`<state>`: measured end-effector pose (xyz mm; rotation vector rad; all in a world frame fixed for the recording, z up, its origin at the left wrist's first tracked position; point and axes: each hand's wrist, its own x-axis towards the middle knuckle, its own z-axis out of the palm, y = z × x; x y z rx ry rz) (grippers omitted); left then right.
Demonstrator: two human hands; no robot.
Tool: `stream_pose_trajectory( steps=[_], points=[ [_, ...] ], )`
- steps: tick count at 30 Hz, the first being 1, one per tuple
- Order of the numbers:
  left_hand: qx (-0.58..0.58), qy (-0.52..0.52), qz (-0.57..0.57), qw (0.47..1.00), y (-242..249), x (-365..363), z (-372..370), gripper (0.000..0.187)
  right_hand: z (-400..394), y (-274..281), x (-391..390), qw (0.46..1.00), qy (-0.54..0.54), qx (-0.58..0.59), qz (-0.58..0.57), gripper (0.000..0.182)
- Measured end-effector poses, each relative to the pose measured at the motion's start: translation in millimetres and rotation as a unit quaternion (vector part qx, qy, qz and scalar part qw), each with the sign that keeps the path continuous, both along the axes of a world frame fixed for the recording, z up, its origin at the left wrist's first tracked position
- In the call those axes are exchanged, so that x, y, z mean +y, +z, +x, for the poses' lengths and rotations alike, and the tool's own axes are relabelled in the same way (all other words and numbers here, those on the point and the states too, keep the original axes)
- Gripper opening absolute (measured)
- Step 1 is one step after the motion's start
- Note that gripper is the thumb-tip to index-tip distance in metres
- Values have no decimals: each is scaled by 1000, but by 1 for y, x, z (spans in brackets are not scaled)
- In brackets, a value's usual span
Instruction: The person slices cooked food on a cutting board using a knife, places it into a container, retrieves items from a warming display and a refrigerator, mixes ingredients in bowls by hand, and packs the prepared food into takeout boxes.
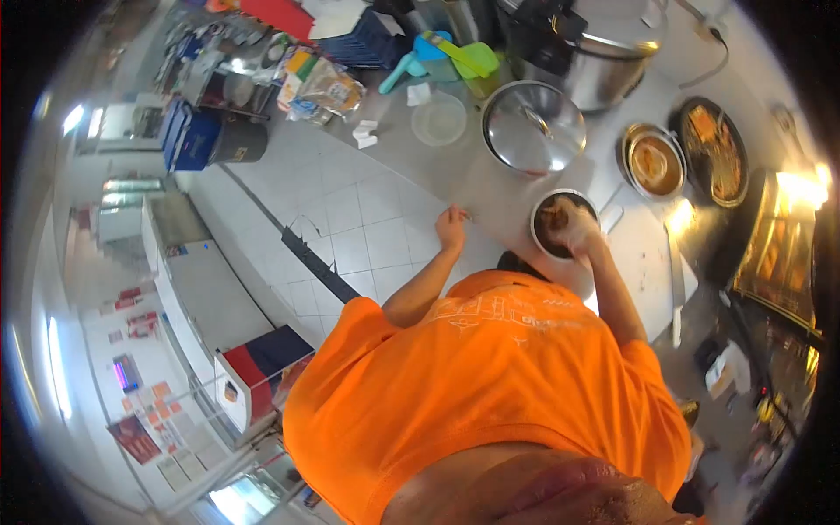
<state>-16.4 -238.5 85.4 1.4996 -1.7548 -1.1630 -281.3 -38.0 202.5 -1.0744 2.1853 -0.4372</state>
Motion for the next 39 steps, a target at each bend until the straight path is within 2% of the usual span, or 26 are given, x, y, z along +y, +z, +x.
stream_pose_trajectory(
  steps=[2,5,6,8,11,14,16,18,20,21,22,23,24,25,26,28,29,32,33,34,36,37,38,39],
  points=[
    [-59,12,-202,978,-7,-16,23,32,5,-28,6,998,27,63,-1,48],
    [-152,95,-122,976,1,-42,46,46,14,-67,-6,994,26,102,-20,49],
    [-140,123,-118,975,4,-53,51,45,4,-72,-12,998,33,60,-1,49],
    [-116,170,-109,973,10,-80,62,42,-17,-50,-27,998,40,-23,42,49],
    [-78,227,-133,962,1,-147,90,38,-24,-25,-22,995,-45,-92,-3,46],
    [-93,274,-198,937,7,-242,116,36,4,-15,-40,993,-77,64,67,43],
    [-90,279,-234,927,4,-341,136,39,29,-9,-57,979,-117,105,127,38],
    [-113,260,-274,919,17,-447,141,45,33,-35,-85,954,-167,193,160,29],
    [-158,217,-290,919,51,-547,141,55,11,-53,-84,948,48,254,187,23],
    [-170,188,-297,921,59,-595,137,61,1,-61,-84,928,149,288,182,20],
    [-192,161,-265,931,65,-639,134,67,0,-71,-82,879,228,329,261,21],
    [-214,137,-233,939,72,-677,129,72,10,-56,-90,947,43,229,222,24],
    [-273,89,-187,939,80,-708,123,77,16,-39,-98,967,-142,109,181,27],
    [-331,40,-141,932,92,-732,117,81,24,-16,-109,938,-331,14,102,31],
    [-388,-12,-96,917,101,-748,115,86,32,-36,-108,918,-388,41,73,31],
    [-443,-55,-110,888,114,-753,115,99,27,-125,-71,903,-399,142,71,33],
    [-469,-77,-119,872,117,-755,114,106,27,-147,-59,904,-387,164,75,33],
    [-445,-117,-106,881,97,-793,128,125,20,-123,-52,946,-312,62,61,31],
    [-381,-162,-147,898,50,-840,148,135,21,-114,-59,943,-329,25,35,30],
    [-345,-189,-163,905,35,-854,156,136,19,-112,-60,938,-346,-12,9,28],
    [-303,-228,-184,907,27,-869,165,138,25,-109,-70,878,-461,-95,-85,24],
    [-296,-241,-191,905,32,-872,165,139,15,-158,-40,969,-243,45,-13,31],
    [-316,-243,-186,898,39,-869,164,140,14,-180,-32,972,-40,231,17,37],
    [-335,-245,-182,891,46,-865,162,141,12,-192,-19,944,41,302,126,40]
  ],
)
